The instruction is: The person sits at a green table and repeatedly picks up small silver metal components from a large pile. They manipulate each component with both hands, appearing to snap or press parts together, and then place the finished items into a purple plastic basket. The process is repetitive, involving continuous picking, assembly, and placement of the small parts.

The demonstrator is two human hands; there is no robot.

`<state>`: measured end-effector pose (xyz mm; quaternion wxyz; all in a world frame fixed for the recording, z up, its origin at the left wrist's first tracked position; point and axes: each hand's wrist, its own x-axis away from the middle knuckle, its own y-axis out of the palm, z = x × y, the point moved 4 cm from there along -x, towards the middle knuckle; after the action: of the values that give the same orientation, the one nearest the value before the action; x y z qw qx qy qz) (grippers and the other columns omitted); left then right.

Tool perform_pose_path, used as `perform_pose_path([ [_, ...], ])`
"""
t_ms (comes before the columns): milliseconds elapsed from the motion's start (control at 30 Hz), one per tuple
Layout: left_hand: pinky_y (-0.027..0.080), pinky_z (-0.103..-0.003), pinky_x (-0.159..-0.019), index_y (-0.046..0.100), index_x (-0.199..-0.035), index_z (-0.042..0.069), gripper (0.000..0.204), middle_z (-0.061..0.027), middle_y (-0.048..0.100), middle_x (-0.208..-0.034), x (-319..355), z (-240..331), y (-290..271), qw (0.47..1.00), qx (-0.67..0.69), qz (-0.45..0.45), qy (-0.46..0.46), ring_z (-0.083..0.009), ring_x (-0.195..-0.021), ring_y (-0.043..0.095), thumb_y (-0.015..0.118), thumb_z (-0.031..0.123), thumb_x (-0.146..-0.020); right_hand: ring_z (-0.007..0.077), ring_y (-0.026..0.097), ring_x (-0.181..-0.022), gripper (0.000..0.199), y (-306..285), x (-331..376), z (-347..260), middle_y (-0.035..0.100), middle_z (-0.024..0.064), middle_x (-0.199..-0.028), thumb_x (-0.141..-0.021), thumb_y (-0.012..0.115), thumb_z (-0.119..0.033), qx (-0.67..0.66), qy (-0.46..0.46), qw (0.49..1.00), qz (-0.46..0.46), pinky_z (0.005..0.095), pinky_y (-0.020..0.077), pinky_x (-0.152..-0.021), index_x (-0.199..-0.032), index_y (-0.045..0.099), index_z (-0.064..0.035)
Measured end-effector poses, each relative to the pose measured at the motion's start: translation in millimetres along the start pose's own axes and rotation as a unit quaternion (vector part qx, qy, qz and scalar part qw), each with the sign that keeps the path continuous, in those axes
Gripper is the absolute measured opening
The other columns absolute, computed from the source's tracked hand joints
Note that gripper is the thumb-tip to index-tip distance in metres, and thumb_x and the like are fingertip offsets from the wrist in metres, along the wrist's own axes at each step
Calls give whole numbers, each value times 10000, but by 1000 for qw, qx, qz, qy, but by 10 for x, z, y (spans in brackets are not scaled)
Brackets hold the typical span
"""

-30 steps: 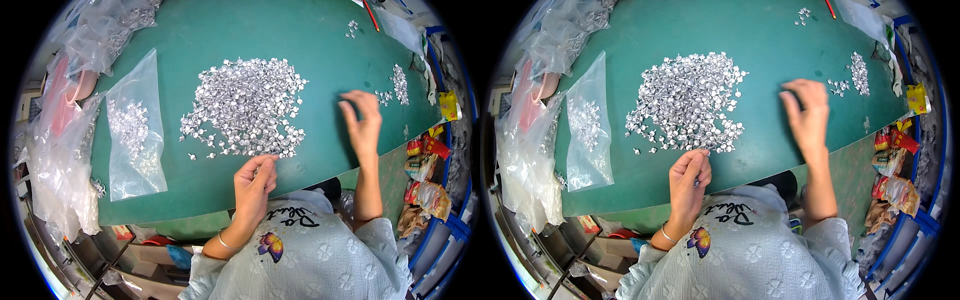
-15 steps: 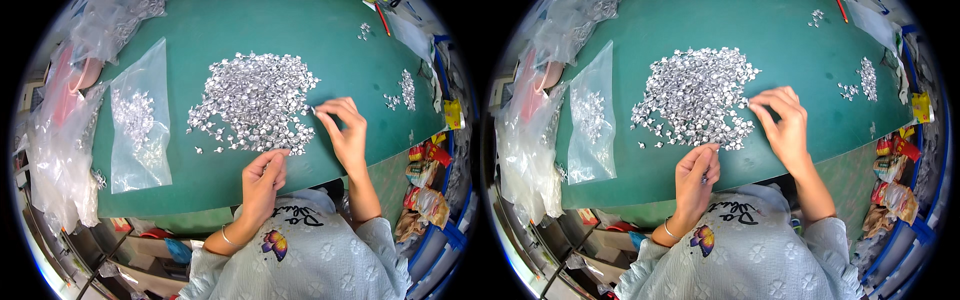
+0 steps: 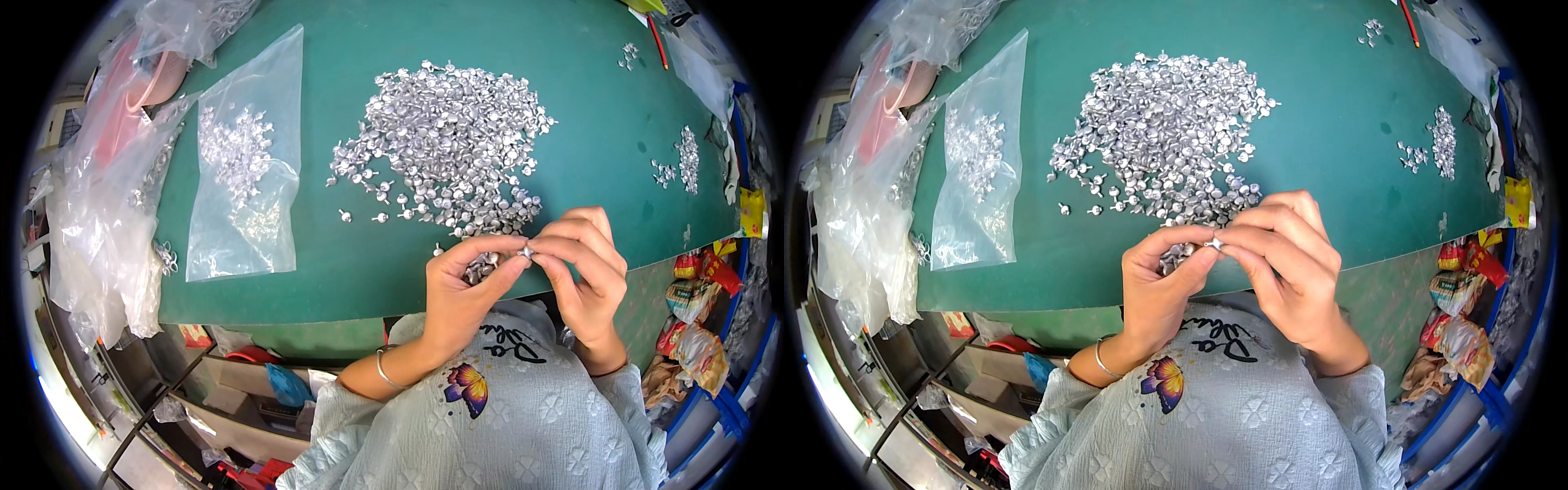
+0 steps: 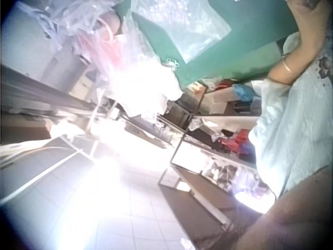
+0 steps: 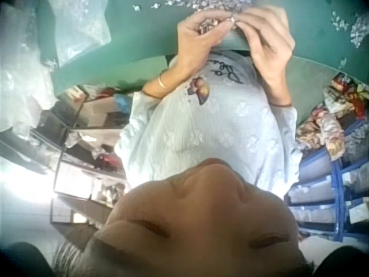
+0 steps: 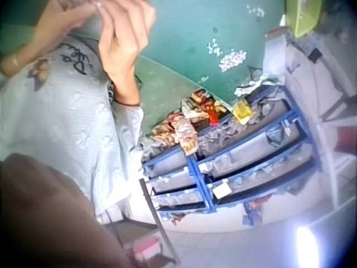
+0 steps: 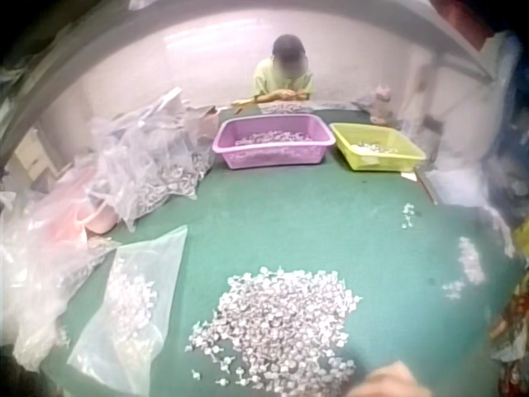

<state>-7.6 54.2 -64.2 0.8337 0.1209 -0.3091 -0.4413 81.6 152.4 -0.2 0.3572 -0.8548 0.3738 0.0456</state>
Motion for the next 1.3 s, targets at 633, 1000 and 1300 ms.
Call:
perform_pose_path([
  [633,343,-160,-480,636,-967,-16,158,-25,598,-750,-28,-59,-97,999,34,11,-38,-32,-593,474,603,74,-841,226,564,-784,67,-480,133,807,629,91,-826,-742,644,-21,234,100,958,130,323,415,-749,-809,645,-16],
  [1000,228,-170,-429,611,-951,-48,198,-3,497,-672,-72,-139,-174,993,112,10,-33,-20,-496,328,551,130,-890,263,540,-894,148,-375,66,1032,604,95,-917,-726,671,-79,298,94,941,130,361,405,-785,-870,641,-59],
  [1300,223,-168,-434,608,-954,-53,192,5,479,-664,-61,-122,-160,993,111,5,-40,-20,-503,322,545,117,-890,206,528,-806,96,141,-223,801,599,45,-816,-705,675,-49,229,37,972,18,313,344,-725,-793,638,-46],
])
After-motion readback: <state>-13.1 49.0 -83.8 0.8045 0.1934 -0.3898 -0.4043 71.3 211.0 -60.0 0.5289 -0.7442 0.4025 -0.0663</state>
